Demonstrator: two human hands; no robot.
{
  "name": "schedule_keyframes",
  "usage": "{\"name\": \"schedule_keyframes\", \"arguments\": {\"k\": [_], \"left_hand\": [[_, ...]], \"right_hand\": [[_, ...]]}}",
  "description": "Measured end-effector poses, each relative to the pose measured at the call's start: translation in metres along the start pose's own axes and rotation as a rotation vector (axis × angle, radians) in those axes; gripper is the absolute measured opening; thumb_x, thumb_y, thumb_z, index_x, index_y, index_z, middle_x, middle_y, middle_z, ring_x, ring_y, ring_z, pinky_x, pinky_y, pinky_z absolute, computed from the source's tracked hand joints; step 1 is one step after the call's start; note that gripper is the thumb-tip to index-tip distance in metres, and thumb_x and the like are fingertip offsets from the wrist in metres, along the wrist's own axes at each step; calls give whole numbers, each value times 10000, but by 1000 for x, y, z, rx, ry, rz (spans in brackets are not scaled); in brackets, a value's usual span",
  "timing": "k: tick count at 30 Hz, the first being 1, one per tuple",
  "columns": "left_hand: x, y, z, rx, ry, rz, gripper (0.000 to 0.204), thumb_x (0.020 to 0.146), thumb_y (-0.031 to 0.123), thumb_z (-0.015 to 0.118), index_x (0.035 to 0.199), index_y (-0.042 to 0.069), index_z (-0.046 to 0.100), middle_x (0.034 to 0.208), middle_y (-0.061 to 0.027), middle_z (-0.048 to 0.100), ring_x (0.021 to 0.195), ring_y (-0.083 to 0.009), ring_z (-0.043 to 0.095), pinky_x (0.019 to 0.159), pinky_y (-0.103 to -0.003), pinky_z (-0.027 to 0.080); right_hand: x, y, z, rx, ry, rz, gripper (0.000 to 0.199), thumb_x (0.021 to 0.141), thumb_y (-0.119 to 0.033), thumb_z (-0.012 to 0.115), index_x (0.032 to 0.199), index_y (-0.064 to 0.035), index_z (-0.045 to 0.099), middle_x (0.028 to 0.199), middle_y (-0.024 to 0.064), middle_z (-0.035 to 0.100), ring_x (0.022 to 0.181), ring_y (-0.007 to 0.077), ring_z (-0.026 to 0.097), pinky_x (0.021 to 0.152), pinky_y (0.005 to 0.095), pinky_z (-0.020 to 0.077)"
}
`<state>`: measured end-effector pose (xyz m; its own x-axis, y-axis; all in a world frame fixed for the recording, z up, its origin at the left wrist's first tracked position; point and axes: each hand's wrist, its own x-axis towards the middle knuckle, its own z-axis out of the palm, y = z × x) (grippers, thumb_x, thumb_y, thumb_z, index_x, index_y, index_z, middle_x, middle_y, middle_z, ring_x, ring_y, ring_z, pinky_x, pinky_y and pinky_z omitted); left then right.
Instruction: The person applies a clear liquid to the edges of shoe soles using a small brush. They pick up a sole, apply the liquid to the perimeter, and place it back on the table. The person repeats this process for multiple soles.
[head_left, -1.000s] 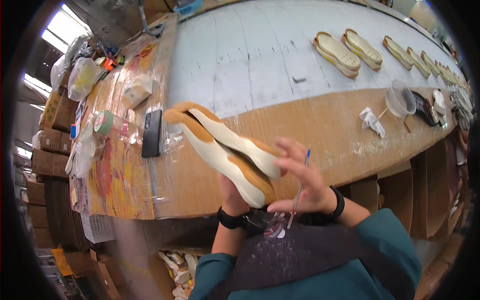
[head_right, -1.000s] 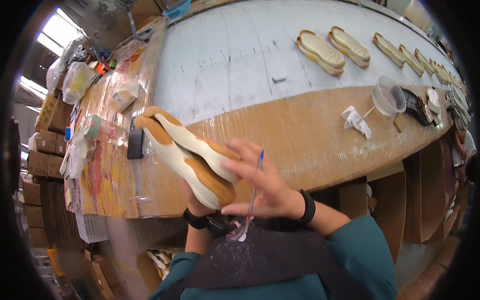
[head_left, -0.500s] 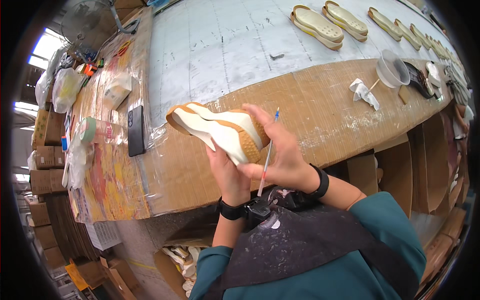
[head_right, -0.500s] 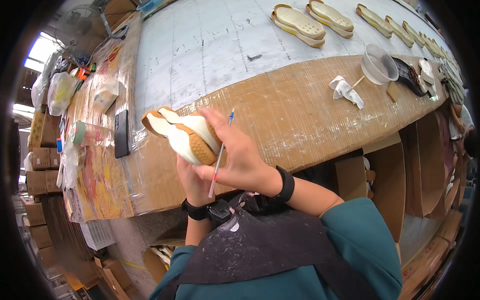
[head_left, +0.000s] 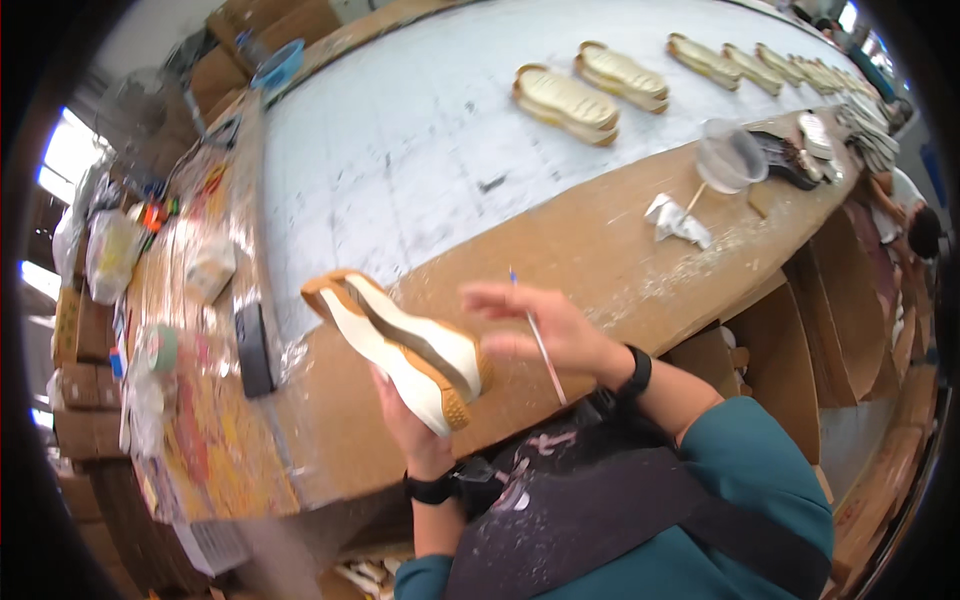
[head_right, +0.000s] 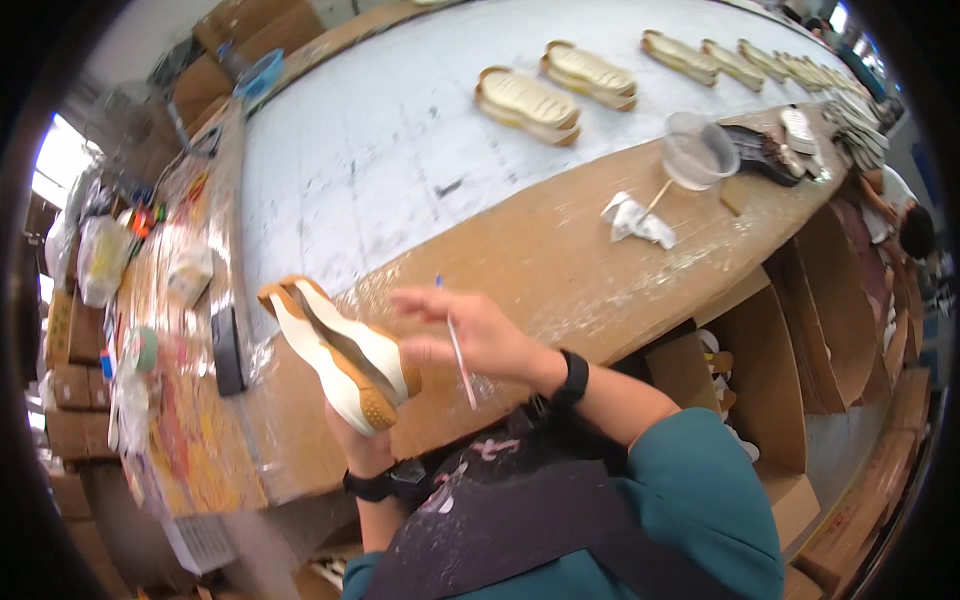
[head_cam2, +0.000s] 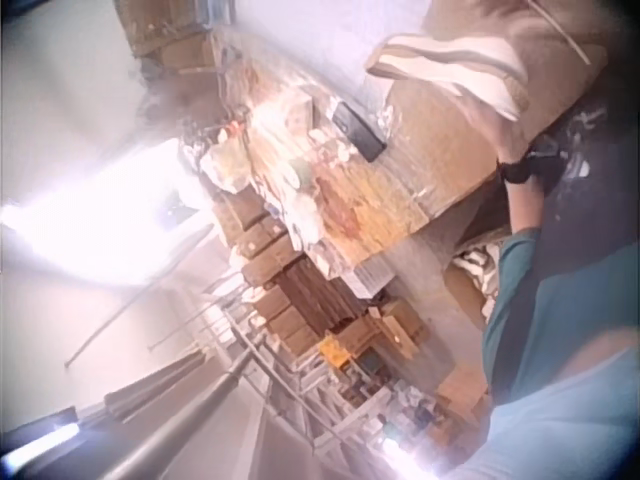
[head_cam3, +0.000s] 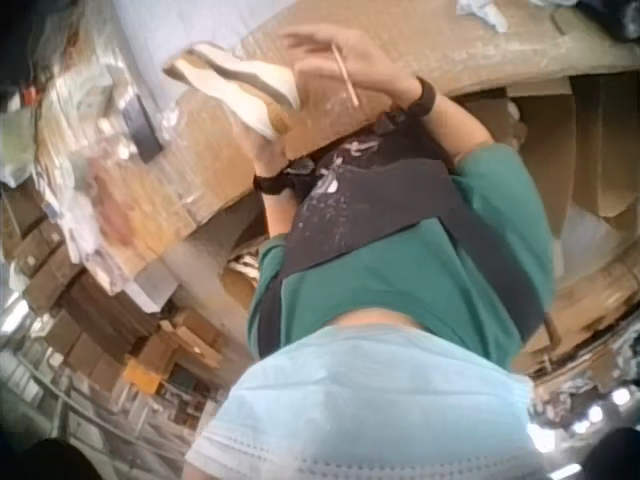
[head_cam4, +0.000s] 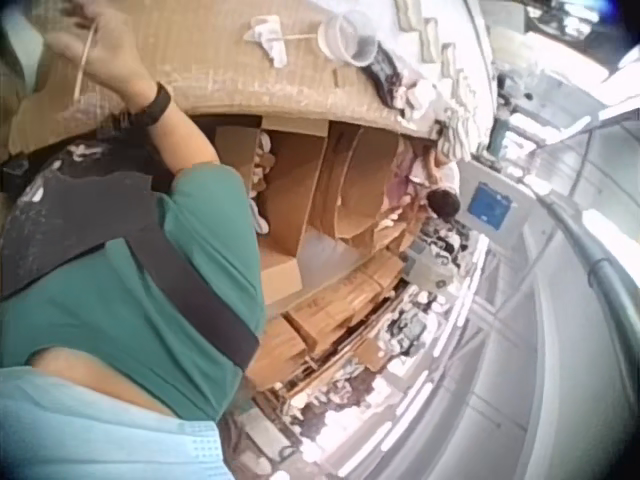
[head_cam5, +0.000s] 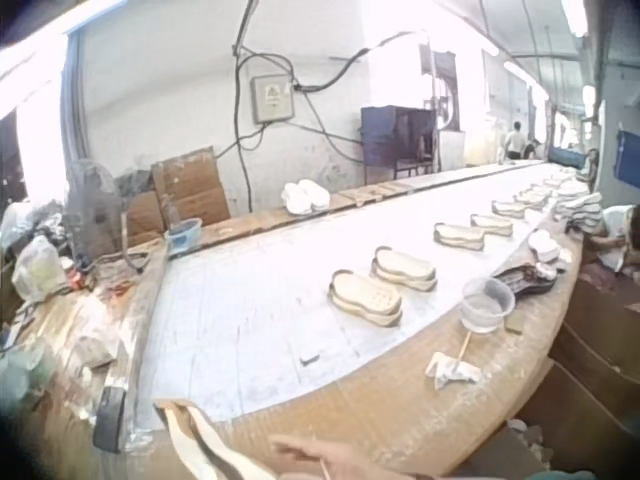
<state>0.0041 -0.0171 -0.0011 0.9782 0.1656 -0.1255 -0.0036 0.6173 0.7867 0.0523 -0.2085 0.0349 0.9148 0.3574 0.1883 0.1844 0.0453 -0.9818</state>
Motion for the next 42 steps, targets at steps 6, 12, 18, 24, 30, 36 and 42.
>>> {"name": "schedule_keyframes", "arguments": {"k": [6, 12, 18, 24, 30, 36, 42], "left_hand": [[3, -12, -34, 487, 107, 89, 623, 859, 57, 455, 1349, 2, 74, 1284, -156, 346, 1114, -210, 417, 908, -313, 365], [6, 14, -35, 1031, 102, -172, 607, 805, 172, 578, 1287, -45, 279, 1161, -178, 419, 1066, -235, 429, 909, -315, 336], [0, 32, -30, 1375, 98, 309, 545, 776, 158, 603, 1225, -38, 363, 1237, -189, 329, 1147, -307, 352, 945, -372, 308], [2, 40, 15, 852, -185, 215, 706, 766, 132, 614, 1323, 8, 198, 1334, -175, 244, 1238, -278, 264, 981, -372, 277], [-3, 27, 41, 497, -294, 286, 860, 744, 92, 638, 1361, 47, 40, 1363, -129, 225, 1255, -244, 252, 996, -361, 255], [-20, 37, 34, 361, -349, 116, 749, 748, 25, 611, 1339, 29, 151, 1300, -97, 328, 1192, -203, 338, 984, -330, 274], [-10, 34, 42, 370, -279, 228, 611, 839, 142, 529, 1327, 16, 184, 1292, -83, 351, 1169, -185, 362, 970, -331, 295]], "right_hand": [[135, 107, -158, -400, 1002, -84, 441, 746, -223, 632, 1103, -4, 492, 1024, 181, 559, 986, 298, 520, 850, 343, 402], [168, 181, -263, -679, 1283, 213, 581, 689, -290, 648, 1170, -30, 449, 1175, 210, 453, 1075, 344, 456, 887, 385, 384], [172, 146, -200, 409, 698, 417, 340, 778, -112, 521, 1111, -120, 452, 1037, 104, 503, 924, 249, 518, 627, 446, 482], [83, 72, -70, 928, 199, 541, 329, 816, -159, 535, 1129, -143, 434, 1068, 57, 494, 943, 218, 523, 665, 419, 490], [4, 17, 23, 1066, -79, 409, 538, 843, -177, 495, 1317, -96, 254, 1266, 68, 399, 1140, 204, 422, 922, 391, 384], [-14, 15, 25, 1099, -143, 427, 513, 859, -168, 470, 1308, -37, 258, 1268, 99, 390, 1155, 197, 406, 964, 353, 338], [-10, -9, 22, 1019, -110, 531, 479, 866, -130, 432, 1303, -36, 261, 1257, 107, 394, 1132, 208, 428, 933, 384, 378]]}}
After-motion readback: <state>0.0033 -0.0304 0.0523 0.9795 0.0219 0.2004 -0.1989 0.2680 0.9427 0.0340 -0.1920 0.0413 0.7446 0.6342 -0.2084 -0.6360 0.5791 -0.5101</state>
